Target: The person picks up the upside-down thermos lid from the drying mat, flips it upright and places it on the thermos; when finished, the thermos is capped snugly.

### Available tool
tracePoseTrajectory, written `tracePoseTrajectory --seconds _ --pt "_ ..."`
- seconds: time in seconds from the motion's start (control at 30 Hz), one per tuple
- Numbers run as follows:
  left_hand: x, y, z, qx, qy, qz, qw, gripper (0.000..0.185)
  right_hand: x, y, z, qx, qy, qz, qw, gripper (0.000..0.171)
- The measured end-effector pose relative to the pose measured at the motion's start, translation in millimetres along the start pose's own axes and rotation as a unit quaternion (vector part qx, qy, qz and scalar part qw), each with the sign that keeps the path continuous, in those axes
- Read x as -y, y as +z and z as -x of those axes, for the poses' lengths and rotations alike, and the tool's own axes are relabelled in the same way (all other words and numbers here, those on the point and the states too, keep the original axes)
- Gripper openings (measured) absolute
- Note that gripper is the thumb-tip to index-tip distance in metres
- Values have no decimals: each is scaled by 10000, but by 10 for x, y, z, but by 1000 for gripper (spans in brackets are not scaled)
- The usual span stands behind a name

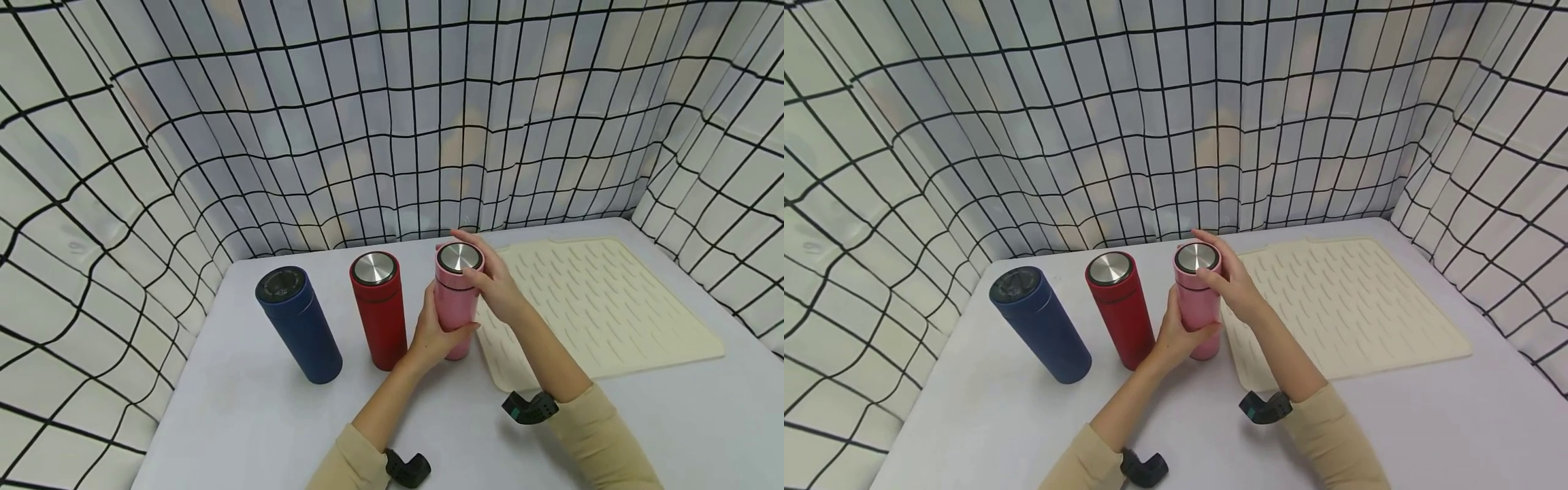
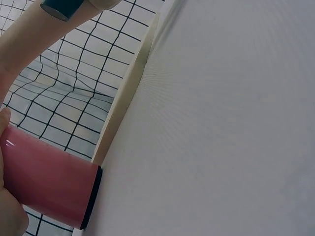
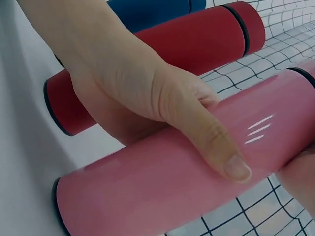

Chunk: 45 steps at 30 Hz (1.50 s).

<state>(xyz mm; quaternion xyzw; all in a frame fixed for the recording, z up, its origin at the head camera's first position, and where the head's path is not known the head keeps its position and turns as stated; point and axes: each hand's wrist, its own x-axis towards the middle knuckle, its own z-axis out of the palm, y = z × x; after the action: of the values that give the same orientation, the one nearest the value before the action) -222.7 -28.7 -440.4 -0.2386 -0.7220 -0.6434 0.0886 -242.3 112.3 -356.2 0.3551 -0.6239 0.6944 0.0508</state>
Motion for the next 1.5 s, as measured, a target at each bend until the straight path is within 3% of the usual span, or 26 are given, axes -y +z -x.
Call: tracePoseTrajectory --seconds 0.1,0.33,0.47,0.57,0.67,0.97,1.1,1.27,1.37,1.5 --pt "0 -10 2 -32 16 19 10000 88 -19 -15 13 37 14 -139 9999 65" --pt "-1 -9 -3 4 48 -16 10000 87 11 65 -9 -659 480 -49 9967 71" --pt "-2 1 13 -6 -36 -53 10000 86 -7 47 8 -314 581 -436 9969 60" --pt "-1 3 27 -37 -128 -57 9999 87 -34 1 34 111 452 -855 9953 58" --pt "-8 4 29 -60 -221 -56 9997 88 -80 -41 58 228 313 -1023 9940 62" --pt "-15 2 20 24 -90 18 10000 87 -101 31 55 -718 365 -781 9937 66" --pt "-2 -8 17 65 -20 50 10000 87 -48 16 38 -183 442 -540 9974 63" --pt "11 -7 20 -15 -92 40 9999 87 -25 -39 8 664 390 -866 9933 62" --pt "6 0 17 15 -148 24 9999 86 -66 -59 5 604 207 -1017 9928 62" --pt "-13 7 10 7 -124 -87 9999 85 -92 -37 18 74 126 -860 9962 61"
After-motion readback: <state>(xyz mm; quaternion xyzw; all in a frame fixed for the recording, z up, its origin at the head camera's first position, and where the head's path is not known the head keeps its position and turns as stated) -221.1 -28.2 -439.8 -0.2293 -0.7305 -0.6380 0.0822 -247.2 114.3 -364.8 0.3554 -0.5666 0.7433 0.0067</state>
